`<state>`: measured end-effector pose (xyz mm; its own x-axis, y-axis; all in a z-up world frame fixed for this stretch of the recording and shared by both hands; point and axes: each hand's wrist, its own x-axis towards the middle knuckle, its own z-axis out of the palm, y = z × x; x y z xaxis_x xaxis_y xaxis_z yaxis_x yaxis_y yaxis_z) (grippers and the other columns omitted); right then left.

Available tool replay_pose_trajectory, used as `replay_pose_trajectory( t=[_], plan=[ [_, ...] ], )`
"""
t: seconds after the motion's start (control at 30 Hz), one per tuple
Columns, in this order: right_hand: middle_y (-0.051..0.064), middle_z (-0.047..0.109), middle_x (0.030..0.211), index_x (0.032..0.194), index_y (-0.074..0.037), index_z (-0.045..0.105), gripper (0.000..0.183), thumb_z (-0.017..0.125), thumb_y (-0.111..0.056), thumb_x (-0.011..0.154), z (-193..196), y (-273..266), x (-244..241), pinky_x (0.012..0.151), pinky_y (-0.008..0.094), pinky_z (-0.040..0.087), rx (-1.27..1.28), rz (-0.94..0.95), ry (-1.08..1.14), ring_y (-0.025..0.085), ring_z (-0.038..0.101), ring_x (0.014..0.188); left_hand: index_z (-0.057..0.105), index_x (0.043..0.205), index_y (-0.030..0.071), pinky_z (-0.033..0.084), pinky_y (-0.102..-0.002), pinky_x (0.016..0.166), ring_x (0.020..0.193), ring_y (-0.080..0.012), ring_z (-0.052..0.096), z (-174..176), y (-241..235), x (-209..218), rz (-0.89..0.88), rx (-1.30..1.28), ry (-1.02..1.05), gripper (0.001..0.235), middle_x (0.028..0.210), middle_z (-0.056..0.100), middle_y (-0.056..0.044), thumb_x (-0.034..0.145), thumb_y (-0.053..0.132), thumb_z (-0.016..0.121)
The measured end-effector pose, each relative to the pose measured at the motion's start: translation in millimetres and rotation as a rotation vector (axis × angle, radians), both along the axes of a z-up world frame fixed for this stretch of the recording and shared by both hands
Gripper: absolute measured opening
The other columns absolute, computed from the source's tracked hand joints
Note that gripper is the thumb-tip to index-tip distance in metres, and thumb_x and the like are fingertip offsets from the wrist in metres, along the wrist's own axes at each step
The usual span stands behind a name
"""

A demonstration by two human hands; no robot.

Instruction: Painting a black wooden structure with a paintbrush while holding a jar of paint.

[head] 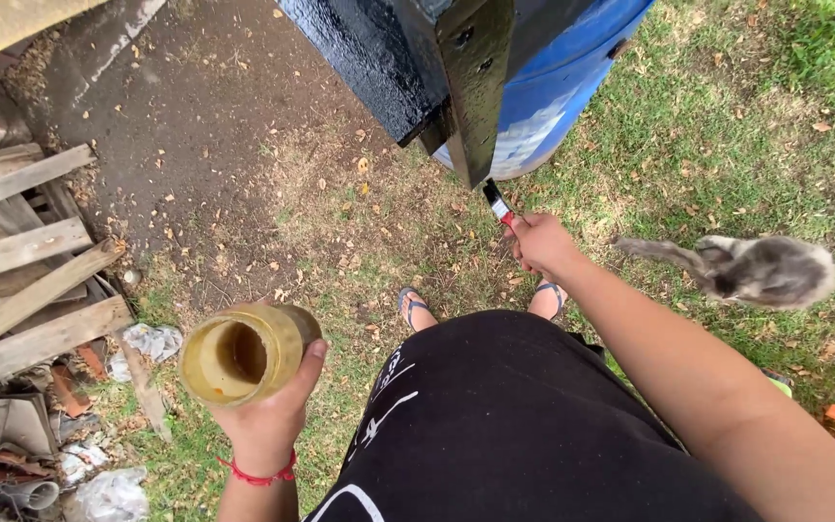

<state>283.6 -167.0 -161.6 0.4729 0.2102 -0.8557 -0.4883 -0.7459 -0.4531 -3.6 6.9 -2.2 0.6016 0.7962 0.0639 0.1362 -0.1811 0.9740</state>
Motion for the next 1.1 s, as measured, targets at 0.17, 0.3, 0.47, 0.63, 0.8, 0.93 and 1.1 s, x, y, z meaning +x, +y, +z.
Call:
replay_pose_trajectory(
  t=[0.17,0.3,0.47,0.63,0.8,0.93,1.1],
  plan=[
    [0.0,0.051,0.062,0.106,-0.009,0.063,0.028,0.04,-0.024,0.111,109.0,15.5,13.5,0.041,0.022,0.038,0.188,0.001,0.011,0.01,0.042,0.047,0.04,0.134,0.011,0.04,-0.043,0.12,0.126,-0.0246,0.049,-9.8,5.0,-7.7,0.041,0.062,0.037,0.075,0.13,0.049,-0.009,0.072,0.016,0.079],
    [0.003,0.048,0.056,0.099,-0.007,0.064,0.031,0.041,-0.023,0.11,140.6,4.4,11.4,0.041,0.025,0.032,0.316,-0.065,-0.056,0.013,0.038,0.043,0.04,0.133,0.007,0.045,-0.038,0.117,0.123,-0.0242,0.052,-1.4,4.7,5.7,-0.045,0.059,-0.027,0.069,0.128,0.051,-0.01,0.075,0.019,0.077],
    [0.002,0.052,0.057,0.097,-0.003,0.061,0.025,0.039,-0.009,0.109,167.1,-29.6,7.7,0.036,0.022,0.039,0.848,0.092,-0.417,0.01,0.046,0.043,0.047,0.129,0.007,0.051,-0.034,0.109,0.114,-0.0202,0.059,-3.3,-2.0,10.6,0.046,0.123,0.04,0.074,0.124,0.058,-0.011,0.066,0.002,0.086],
    [0.003,0.052,0.057,0.095,-0.004,0.062,0.028,0.042,-0.017,0.108,170.2,-20.1,8.4,0.037,0.021,0.037,0.784,0.082,-0.412,0.009,0.046,0.043,0.046,0.13,0.007,0.047,-0.033,0.113,0.116,-0.0211,0.058,3.6,1.3,15.8,0.001,0.216,0.065,0.073,0.125,0.056,-0.01,0.068,0.009,0.085],
    [0.001,0.053,0.056,0.091,-0.008,0.065,0.029,0.044,-0.019,0.109,111.5,-1.7,14.8,0.041,0.023,0.037,0.56,0.068,-0.397,0.01,0.046,0.046,0.049,0.129,0.006,0.049,-0.035,0.111,0.117,-0.0211,0.06,-4.4,2.5,13.9,0.09,0.087,0.073,0.073,0.127,0.06,-0.011,0.065,0.001,0.084],
    [-0.002,0.054,0.059,0.088,-0.011,0.064,0.028,0.046,-0.016,0.109,97.9,-1.3,9.6,0.047,0.023,0.043,0.408,0.156,-0.485,0.009,0.049,0.051,0.047,0.124,0.01,0.049,-0.042,0.11,0.112,-0.0214,0.056,0.2,3.4,11.5,-0.028,-0.062,-0.04,0.061,0.12,0.054,-0.009,0.072,0.01,0.08],
    [-0.001,0.058,0.063,0.094,-0.014,0.068,0.029,0.045,-0.026,0.106,65.8,-4.9,12.1,0.055,0.033,0.04,0.324,0.25,-0.612,0.014,0.05,0.056,0.052,0.12,0.006,0.052,-0.035,0.104,0.106,-0.02,0.061,1.7,2.1,21.8,0.021,0.178,0.062,0.061,0.116,0.061,-0.01,0.068,0.007,0.085]
  ],
)
